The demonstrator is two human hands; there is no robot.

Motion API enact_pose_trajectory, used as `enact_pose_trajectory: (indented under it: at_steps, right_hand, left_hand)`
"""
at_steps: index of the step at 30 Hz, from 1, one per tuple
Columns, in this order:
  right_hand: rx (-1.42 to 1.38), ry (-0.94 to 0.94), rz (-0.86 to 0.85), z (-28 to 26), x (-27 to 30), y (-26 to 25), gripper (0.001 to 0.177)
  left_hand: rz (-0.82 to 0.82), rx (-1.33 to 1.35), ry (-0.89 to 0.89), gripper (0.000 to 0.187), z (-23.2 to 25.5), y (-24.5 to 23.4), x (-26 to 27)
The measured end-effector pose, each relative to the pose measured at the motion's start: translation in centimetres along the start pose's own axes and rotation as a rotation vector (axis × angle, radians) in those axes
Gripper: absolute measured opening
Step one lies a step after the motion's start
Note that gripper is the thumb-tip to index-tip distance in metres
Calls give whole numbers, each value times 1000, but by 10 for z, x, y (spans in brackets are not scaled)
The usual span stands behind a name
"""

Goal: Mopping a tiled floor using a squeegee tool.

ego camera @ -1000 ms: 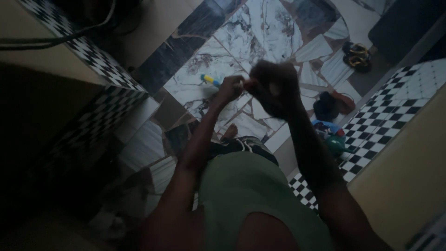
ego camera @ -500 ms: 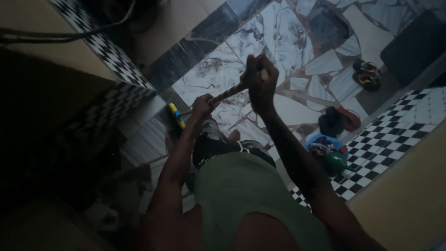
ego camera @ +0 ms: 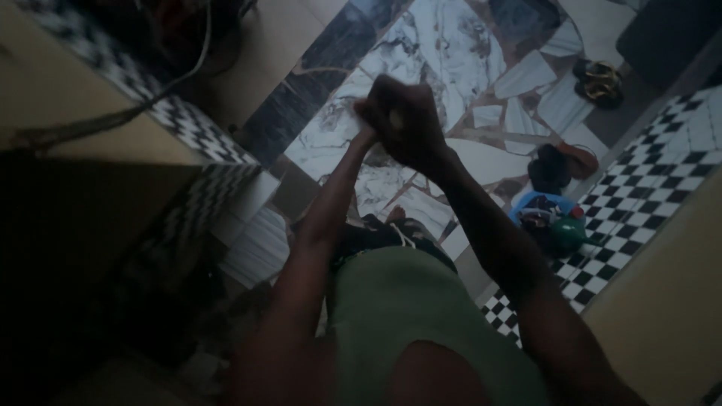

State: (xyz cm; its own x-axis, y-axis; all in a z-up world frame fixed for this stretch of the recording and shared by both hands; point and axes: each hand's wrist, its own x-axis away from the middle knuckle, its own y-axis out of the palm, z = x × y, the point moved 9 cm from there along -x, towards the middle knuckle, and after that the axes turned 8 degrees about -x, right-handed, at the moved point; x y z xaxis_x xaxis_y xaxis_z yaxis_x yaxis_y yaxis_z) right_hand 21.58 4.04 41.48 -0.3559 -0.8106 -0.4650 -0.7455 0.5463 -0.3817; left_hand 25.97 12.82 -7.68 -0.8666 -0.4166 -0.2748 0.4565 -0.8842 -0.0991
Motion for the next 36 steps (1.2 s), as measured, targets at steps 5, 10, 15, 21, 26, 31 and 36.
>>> enact_pose_trajectory:
  at_steps: [5, 10, 15, 21, 26, 31, 36]
  right_hand:
    - [6, 91, 36, -50, -3, -41, 27]
    - [123, 70, 79, -35, -6, -45, 27]
    - [-541, 396, 280, 52, 1, -18, 30]
    - [-135, 149, 199, 43, -2, -27, 36]
    - [-36, 134, 122, 35, 4, -31, 38]
    - [38, 185, 85, -29, 13, -68, 41]
    - [-146, 247, 127, -32, 21, -78, 32]
  left_hand:
    - [-197, -195, -42, 28, 75, 5, 9]
    - [-163, -545, -103, 35, 141, -39, 52]
    - [-376, -757, -421, 42, 64, -55, 88]
    - [-347, -568, -307, 41, 19, -17, 38]
    - [-406, -754, 62, 32, -11, 33, -2]
    - [-147, -259, -103, 29, 107, 47, 9]
    - [-24, -260, -88, 34, 142, 66, 66]
